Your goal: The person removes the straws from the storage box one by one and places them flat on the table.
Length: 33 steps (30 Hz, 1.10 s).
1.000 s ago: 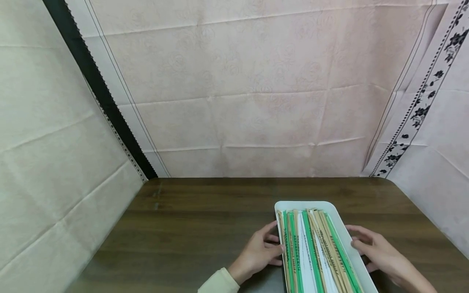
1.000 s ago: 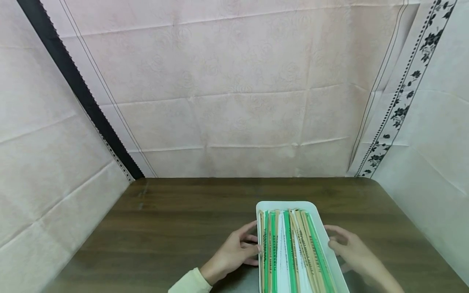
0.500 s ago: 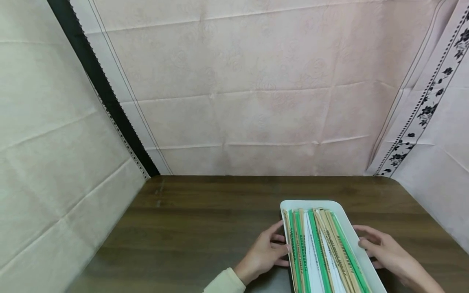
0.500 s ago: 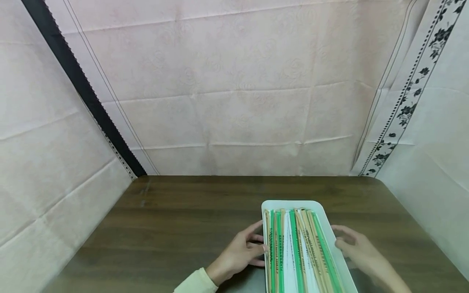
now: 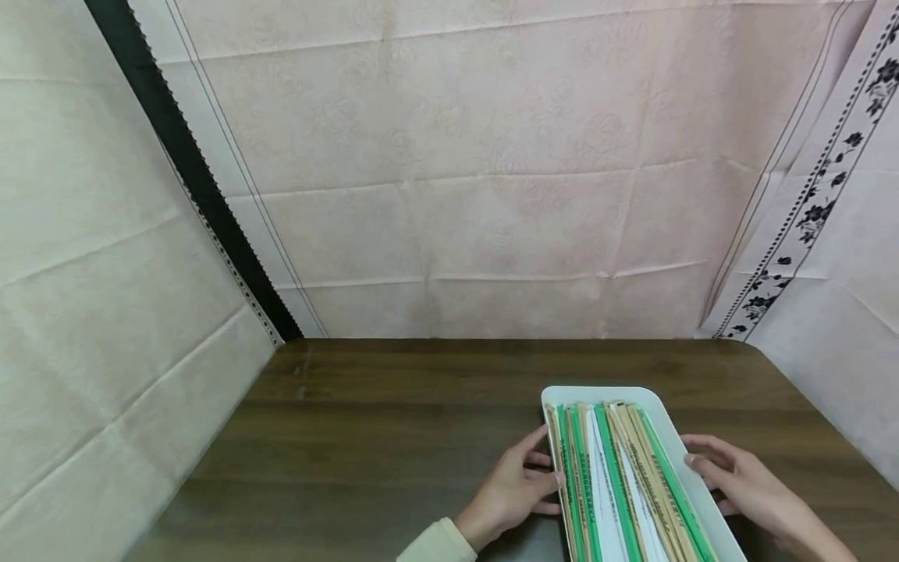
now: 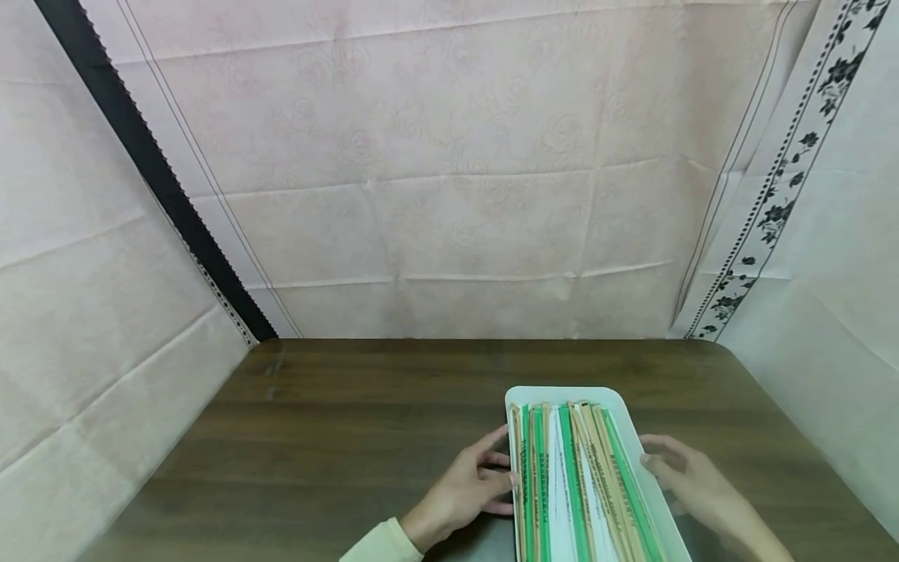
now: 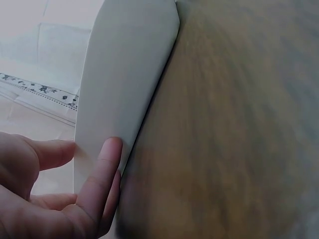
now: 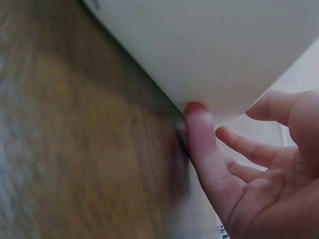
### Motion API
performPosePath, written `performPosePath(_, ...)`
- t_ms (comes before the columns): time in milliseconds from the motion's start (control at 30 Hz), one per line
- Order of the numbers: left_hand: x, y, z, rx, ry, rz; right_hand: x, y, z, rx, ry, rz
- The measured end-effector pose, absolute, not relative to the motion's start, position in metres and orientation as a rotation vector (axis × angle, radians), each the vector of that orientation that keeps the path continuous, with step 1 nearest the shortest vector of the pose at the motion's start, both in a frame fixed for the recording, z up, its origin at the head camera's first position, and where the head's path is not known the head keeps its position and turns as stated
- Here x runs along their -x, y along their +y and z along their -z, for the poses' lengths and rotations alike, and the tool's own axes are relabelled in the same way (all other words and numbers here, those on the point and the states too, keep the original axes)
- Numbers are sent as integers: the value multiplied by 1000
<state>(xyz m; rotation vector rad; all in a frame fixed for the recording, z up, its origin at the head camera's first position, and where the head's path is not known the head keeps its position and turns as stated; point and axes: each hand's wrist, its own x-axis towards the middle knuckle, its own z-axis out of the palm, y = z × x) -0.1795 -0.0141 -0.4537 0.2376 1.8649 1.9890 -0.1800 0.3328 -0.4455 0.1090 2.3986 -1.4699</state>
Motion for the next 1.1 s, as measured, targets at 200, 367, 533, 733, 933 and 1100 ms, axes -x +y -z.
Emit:
performPosePath(200,176,-8,454,-232,1859,-1992,176,339,448,-131,2384,1491)
performPosePath(367,175,-4,453,-226,1862,-1995,174,341,448,-129,2370,1503)
performPosePath(533,173,-3,453,-228,1875,-1991,172,343,449,-129,2364,1513)
performPosePath(733,171,-1,453,-240,1933,-1982,172,345,449,-120,2359,1512)
performPosePath(933,170,2,451,-258,2033,-1963,174,345,444,-77,2404,1478)
performPosePath(1100,172,1,450,-270,2036,-1985,186,344,436,-60,2468,1486)
